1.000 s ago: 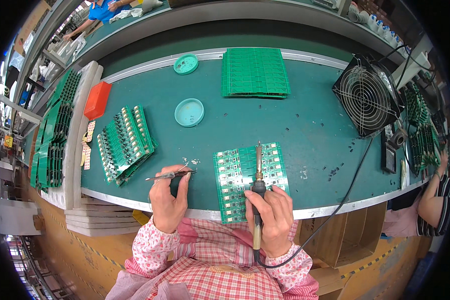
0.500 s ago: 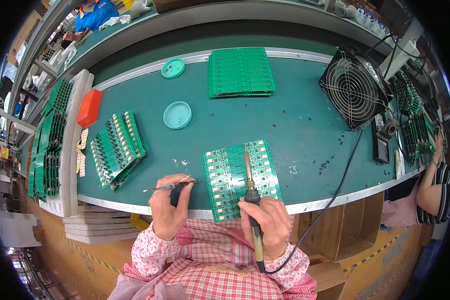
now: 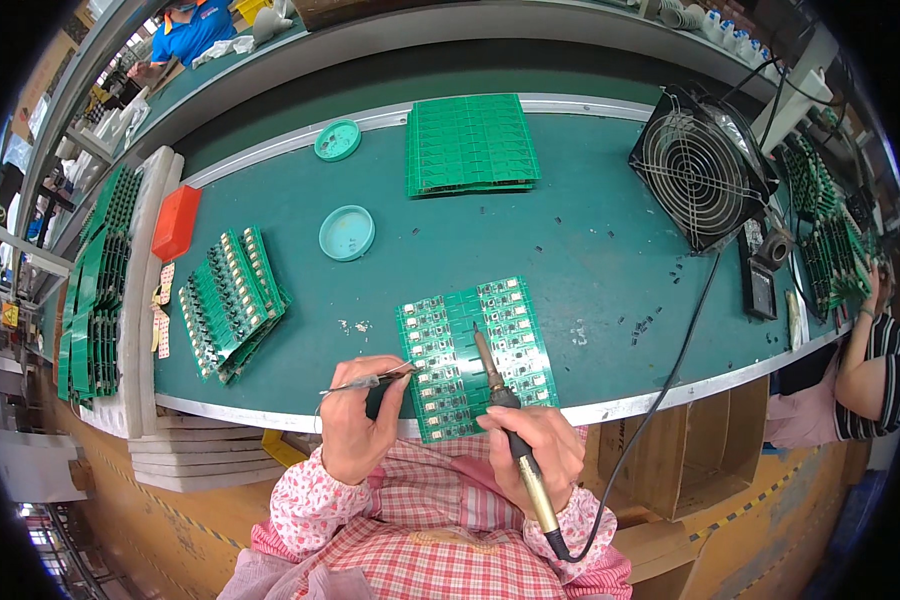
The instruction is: The person solders electronic components onto circuit boards using a soldering iron and solder wire.
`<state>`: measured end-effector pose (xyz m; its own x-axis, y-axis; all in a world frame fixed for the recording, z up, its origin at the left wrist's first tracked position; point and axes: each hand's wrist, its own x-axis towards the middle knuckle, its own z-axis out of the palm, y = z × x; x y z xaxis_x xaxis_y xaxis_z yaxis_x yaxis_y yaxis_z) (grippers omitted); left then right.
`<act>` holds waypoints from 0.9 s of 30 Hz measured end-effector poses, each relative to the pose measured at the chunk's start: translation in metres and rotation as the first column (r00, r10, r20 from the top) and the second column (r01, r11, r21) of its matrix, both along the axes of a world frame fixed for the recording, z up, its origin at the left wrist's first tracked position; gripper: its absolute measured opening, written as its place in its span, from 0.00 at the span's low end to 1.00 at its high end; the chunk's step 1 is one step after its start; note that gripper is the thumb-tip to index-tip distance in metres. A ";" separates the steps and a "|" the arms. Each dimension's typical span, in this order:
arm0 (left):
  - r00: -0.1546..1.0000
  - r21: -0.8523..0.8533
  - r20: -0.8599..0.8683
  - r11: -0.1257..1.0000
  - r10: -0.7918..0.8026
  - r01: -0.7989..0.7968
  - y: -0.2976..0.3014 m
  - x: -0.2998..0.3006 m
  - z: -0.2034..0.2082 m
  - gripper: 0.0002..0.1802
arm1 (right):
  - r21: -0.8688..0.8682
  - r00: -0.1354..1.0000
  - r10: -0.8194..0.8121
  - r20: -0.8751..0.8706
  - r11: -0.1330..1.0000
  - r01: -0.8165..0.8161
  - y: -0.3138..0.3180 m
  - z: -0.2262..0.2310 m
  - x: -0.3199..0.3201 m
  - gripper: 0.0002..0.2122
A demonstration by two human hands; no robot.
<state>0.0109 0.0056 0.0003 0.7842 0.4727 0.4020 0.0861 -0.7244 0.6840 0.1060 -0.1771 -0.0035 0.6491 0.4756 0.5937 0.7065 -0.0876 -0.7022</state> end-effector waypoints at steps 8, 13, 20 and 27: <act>1.000 0.019 0.007 1.000 0.000 -0.001 -0.001 0.001 0.000 0.10 | 0.030 1.000 0.014 0.013 0.999 -0.014 0.000 -0.002 0.001 0.10; 1.000 0.018 0.007 1.000 -0.004 0.004 -0.001 0.001 0.001 0.11 | 0.087 0.996 0.038 -0.079 0.996 -0.031 0.000 -0.001 -0.004 0.07; 1.000 0.010 0.016 1.000 0.001 -0.001 -0.002 0.002 0.000 0.11 | 0.261 0.957 0.178 -0.228 0.958 -0.116 0.001 0.000 -0.011 0.05; 1.000 0.013 0.016 1.000 0.005 -0.006 -0.002 0.001 0.000 0.11 | 0.288 0.959 0.220 -0.176 0.944 -0.164 0.006 0.002 -0.009 0.06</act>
<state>0.0122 0.0036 0.0000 0.7751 0.4719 0.4202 0.0795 -0.7326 0.6760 0.0975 -0.1709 -0.0018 0.6808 0.4451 0.5817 0.5314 0.2464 -0.8105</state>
